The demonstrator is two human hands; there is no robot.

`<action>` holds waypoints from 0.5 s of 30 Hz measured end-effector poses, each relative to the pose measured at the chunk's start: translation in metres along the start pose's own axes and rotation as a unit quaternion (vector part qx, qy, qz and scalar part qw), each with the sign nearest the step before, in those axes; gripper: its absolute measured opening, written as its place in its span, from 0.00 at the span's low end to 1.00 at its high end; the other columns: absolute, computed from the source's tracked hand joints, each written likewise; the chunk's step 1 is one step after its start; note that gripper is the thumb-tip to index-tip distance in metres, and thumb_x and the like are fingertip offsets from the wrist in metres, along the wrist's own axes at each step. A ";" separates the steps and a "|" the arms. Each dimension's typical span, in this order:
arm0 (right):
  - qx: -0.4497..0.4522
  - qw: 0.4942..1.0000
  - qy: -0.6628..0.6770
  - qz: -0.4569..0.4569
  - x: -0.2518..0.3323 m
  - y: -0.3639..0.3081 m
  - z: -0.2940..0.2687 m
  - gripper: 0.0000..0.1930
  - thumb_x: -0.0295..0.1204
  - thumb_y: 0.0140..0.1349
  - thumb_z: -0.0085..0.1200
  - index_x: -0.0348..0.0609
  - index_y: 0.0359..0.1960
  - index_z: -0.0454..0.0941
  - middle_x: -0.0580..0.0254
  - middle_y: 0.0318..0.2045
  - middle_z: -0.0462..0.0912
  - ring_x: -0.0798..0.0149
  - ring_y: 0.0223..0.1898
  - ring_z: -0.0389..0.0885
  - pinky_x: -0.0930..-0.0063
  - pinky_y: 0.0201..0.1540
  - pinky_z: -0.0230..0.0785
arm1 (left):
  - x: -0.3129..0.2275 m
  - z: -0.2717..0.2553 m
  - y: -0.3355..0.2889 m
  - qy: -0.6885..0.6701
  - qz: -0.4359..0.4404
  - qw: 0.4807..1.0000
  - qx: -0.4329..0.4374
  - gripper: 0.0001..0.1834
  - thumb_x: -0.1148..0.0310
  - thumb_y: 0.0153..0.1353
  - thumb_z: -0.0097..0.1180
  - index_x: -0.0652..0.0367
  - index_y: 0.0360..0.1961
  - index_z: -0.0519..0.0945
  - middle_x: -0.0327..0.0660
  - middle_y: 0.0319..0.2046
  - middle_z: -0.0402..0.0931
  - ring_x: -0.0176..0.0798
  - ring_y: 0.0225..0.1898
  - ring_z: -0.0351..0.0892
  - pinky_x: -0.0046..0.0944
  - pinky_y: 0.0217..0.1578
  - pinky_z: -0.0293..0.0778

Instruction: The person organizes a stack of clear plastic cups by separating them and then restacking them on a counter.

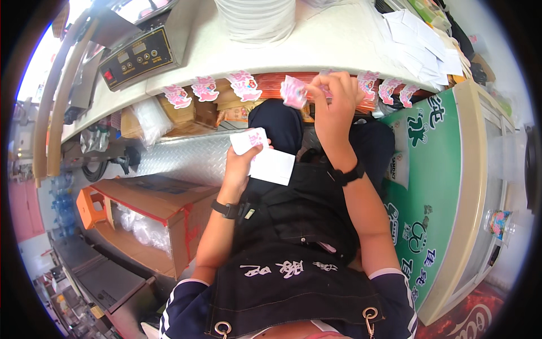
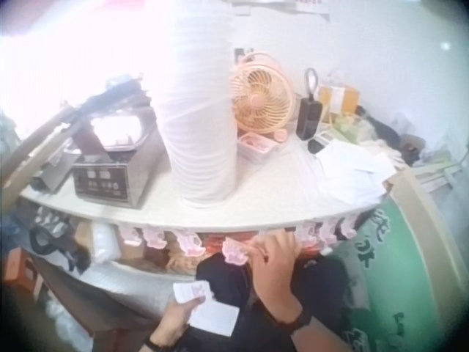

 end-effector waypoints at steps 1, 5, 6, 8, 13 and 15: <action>-0.011 0.999 -0.043 0.002 -0.003 0.003 0.006 0.06 0.31 0.56 0.64 0.51 0.29 0.77 0.72 0.30 0.71 0.64 0.37 0.68 0.64 0.47 0.51 | -0.004 0.006 -0.002 0.002 0.008 1.000 0.008 0.21 0.82 0.60 0.56 0.70 0.56 0.73 0.53 0.44 0.83 0.47 0.44 0.86 0.43 0.47 0.81; -0.071 0.991 -0.113 -0.001 -0.008 0.013 0.016 0.09 0.33 0.55 0.66 0.50 0.32 0.78 0.70 0.33 0.72 0.63 0.39 0.68 0.62 0.49 0.50 | -0.019 0.018 -0.007 -0.008 0.034 0.999 0.004 0.25 0.85 0.60 0.53 0.67 0.60 0.69 0.55 0.45 0.82 0.49 0.44 0.86 0.44 0.47 0.81; -0.071 0.991 -0.113 -0.001 -0.008 0.013 0.017 0.09 0.33 0.55 0.66 0.50 0.32 0.78 0.70 0.33 0.72 0.63 0.39 0.68 0.62 0.49 0.50 | -0.022 0.021 -0.009 -0.008 0.033 0.999 0.004 0.25 0.85 0.60 0.53 0.67 0.60 0.69 0.55 0.45 0.82 0.49 0.44 0.86 0.44 0.47 0.81; -0.123 0.987 -0.094 0.035 -0.014 0.012 0.008 0.14 0.32 0.54 0.67 0.48 0.39 0.76 0.66 0.34 0.72 0.62 0.40 0.69 0.62 0.49 0.53 | -0.028 0.027 -0.013 0.000 0.045 0.999 0.006 0.26 0.85 0.60 0.53 0.66 0.61 0.68 0.55 0.45 0.82 0.49 0.44 0.86 0.44 0.48 0.81; 0.009 0.985 0.084 0.149 -0.018 -0.008 -0.011 0.22 0.27 0.53 0.67 0.43 0.49 0.72 0.63 0.34 0.75 0.62 0.31 0.69 0.69 0.36 0.64 | -0.045 0.052 -0.028 -0.035 0.070 0.996 0.040 0.27 0.84 0.60 0.53 0.66 0.62 0.66 0.55 0.46 0.81 0.48 0.45 0.85 0.44 0.49 0.80; 0.280 0.903 0.268 0.186 0.007 -0.035 0.008 0.25 0.26 0.53 0.66 0.42 0.53 0.72 0.65 0.32 0.78 0.69 0.25 0.65 0.75 0.30 0.61 | -0.050 0.064 -0.035 -0.051 0.079 0.994 0.056 0.27 0.83 0.61 0.53 0.66 0.62 0.65 0.55 0.47 0.81 0.48 0.46 0.85 0.44 0.49 0.80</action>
Point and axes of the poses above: each hand's wrist, its own y-axis towards the middle knuckle, its own z-axis out of the palm, x = y × z, the point moved 8 cm from there along y, towards the middle knuckle
